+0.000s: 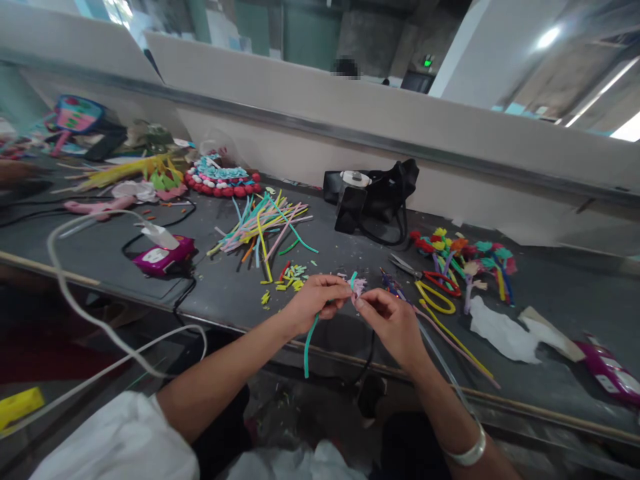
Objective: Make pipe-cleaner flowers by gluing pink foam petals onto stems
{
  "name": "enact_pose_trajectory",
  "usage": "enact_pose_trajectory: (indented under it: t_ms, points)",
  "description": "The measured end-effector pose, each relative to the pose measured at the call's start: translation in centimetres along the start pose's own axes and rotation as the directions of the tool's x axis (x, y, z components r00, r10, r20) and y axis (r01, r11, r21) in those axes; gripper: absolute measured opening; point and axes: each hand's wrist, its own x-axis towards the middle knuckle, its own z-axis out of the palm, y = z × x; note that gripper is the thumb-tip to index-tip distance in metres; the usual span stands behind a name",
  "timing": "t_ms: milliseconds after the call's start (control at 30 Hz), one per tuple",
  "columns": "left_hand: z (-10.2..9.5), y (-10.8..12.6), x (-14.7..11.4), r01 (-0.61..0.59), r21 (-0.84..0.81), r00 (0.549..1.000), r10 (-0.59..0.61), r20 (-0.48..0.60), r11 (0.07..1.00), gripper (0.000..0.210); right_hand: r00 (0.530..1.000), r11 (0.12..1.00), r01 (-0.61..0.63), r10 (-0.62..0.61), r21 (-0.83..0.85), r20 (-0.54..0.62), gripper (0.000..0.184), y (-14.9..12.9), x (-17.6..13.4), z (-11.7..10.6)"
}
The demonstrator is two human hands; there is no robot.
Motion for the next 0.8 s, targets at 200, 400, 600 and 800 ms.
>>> enact_pose_trajectory:
  t_ms: [200, 400, 600, 800]
  points:
    - [0.0, 0.1, 0.0, 0.014, 0.017, 0.999, -0.015, 0.029, 1.000, 0.022, 1.000, 1.000, 0.013, -0.013, -0.019, -0.019, 0.019, 0.0, 0.0, -0.2]
    - [0.0, -0.4, 0.1, 0.008, 0.084, 0.997, -0.014, 0.072, 0.996, 0.029, 0.974, 0.979, 0.165, -0.181, -0.122, -0.136, 0.015, -0.2, 0.0, -0.9]
    - [0.2, -0.8, -0.1, -0.151, 0.381, 0.977, 0.079, 0.196, 0.912, 0.035, 0.987, 0.981, 0.153, -0.157, -0.117, -0.031, 0.021, 0.3, 0.5, -1.5]
    - [-0.1, -1.1, 0.0, -0.371, 0.647, 0.925, 0.203, 0.322, 0.666, 0.027, 0.993, 0.995, 0.097, -0.095, -0.014, 0.074, 0.015, 0.4, 0.7, -1.6]
